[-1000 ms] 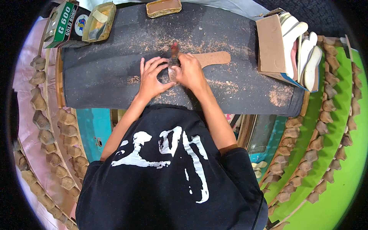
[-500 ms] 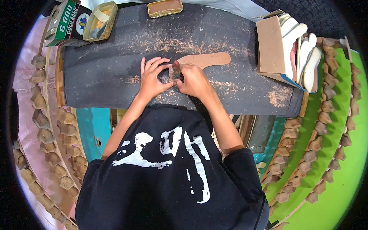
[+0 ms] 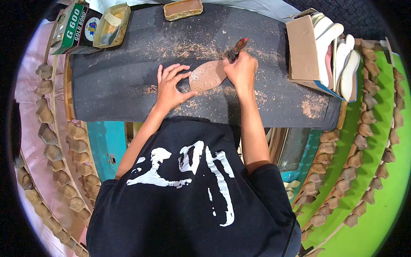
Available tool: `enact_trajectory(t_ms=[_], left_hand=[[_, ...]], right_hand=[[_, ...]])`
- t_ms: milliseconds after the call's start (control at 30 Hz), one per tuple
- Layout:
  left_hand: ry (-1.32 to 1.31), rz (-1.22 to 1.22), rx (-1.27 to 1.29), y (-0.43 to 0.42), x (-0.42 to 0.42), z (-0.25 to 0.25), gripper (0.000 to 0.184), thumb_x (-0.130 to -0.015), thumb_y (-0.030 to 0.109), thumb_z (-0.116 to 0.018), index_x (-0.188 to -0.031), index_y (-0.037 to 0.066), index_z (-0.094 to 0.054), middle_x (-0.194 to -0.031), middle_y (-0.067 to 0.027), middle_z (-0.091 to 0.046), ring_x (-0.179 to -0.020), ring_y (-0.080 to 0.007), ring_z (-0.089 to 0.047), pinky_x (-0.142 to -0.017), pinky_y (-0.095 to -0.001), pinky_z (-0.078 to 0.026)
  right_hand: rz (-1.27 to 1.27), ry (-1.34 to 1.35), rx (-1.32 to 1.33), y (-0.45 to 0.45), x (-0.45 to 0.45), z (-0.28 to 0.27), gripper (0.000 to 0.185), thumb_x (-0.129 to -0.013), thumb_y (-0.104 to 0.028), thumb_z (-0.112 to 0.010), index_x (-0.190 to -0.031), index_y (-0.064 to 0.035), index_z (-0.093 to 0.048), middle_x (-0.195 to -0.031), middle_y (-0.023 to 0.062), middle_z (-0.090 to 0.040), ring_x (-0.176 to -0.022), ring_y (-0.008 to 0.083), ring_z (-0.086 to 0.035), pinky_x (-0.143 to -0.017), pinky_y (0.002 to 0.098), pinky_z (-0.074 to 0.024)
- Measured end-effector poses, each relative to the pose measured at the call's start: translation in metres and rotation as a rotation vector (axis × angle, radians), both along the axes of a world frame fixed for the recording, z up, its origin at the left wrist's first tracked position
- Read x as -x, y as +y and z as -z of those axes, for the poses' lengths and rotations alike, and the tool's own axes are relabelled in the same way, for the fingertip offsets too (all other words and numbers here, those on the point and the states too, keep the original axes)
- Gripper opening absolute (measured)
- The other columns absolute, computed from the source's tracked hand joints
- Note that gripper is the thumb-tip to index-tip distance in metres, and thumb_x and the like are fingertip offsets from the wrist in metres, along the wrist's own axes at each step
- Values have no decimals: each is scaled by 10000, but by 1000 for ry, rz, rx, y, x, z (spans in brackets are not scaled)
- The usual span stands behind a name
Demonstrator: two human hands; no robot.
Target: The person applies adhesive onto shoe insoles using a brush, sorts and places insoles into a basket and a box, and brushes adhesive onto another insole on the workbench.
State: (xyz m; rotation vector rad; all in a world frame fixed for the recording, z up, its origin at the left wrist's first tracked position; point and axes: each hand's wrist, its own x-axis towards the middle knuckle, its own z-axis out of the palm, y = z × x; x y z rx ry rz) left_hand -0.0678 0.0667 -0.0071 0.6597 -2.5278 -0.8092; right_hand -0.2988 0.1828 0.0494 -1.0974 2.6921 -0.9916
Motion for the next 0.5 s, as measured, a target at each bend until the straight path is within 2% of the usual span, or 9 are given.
enact_trajectory(t_ms=[33, 100, 200, 233, 300, 400, 500], left_hand=[[-3, -3, -1, 0, 1, 0, 646, -604, 404, -1005, -1164, 150, -805, -1449, 58, -669, -1452, -259, -506, -1324, -616, -138], [-10, -3, -5, 0, 1, -1, 640, -603, 397, -1006, -1159, 151, -805, -1446, 59, -670, -1453, -257, -506, -1324, -616, -137], [-11, -2, -13, 2, 1, -3, 632, -600, 395, -1005, -1144, 144, -805, -1435, 54, -679, -1448, -253, -512, -1316, -619, -140], [-10, -4, -13, 1, 2, -4, 632, -599, 396, -1004, -1142, 142, -805, -1433, 53, -681, -1447, -253, -514, -1315, -621, -141], [-11, -4, -1, 0, 2, -1, 640, -597, 398, -1002, -1149, 140, -806, -1429, 48, -684, -1446, -254, -516, -1313, -621, -142], [-16, -8, -4, 1, 2, -2, 646, -593, 399, -1003, -1152, 142, -807, -1431, 47, -681, -1446, -259, -516, -1313, -622, -142], [-19, -4, -6, 1, 1, -1, 653, -592, 401, -1005, -1157, 142, -806, -1431, 45, -679, -1450, -262, -511, -1315, -622, -136]], right_hand=[[-1, 34, -10, 1, 1, 1, 248, -766, -124, -828, -921, 41, -728, -762, 215, -740, -700, 362, -759, -710, 456, -602], [-118, 16, 49, 4, -11, 0, 283, -764, -69, -798, -1018, 2, -697, -888, 216, -745, -798, 377, -750, -754, 469, -592], [-256, -58, 102, 7, -37, 7, 229, -759, -47, -776, -945, -14, -648, -883, 199, -702, -832, 392, -718, -774, 480, -579], [-298, -33, 171, 7, -46, 10, 230, -749, -45, -776, -935, -11, -644, -886, 200, -696, -807, 389, -712, -743, 468, -580], [-310, -190, 176, 12, -61, 8, 191, -762, -48, -787, -893, -8, -654, -826, 187, -701, -741, 378, -710, -695, 462, -579], [-308, -314, 21, 28, -69, 4, 171, -783, -64, -815, -889, -7, -693, -733, 164, -701, -634, 308, -707, -641, 422, -570], [-160, -431, -68, 40, -52, 0, 179, -808, -101, -839, -898, 7, -727, -661, 148, -692, -567, 219, -682, -621, 389, -558]])
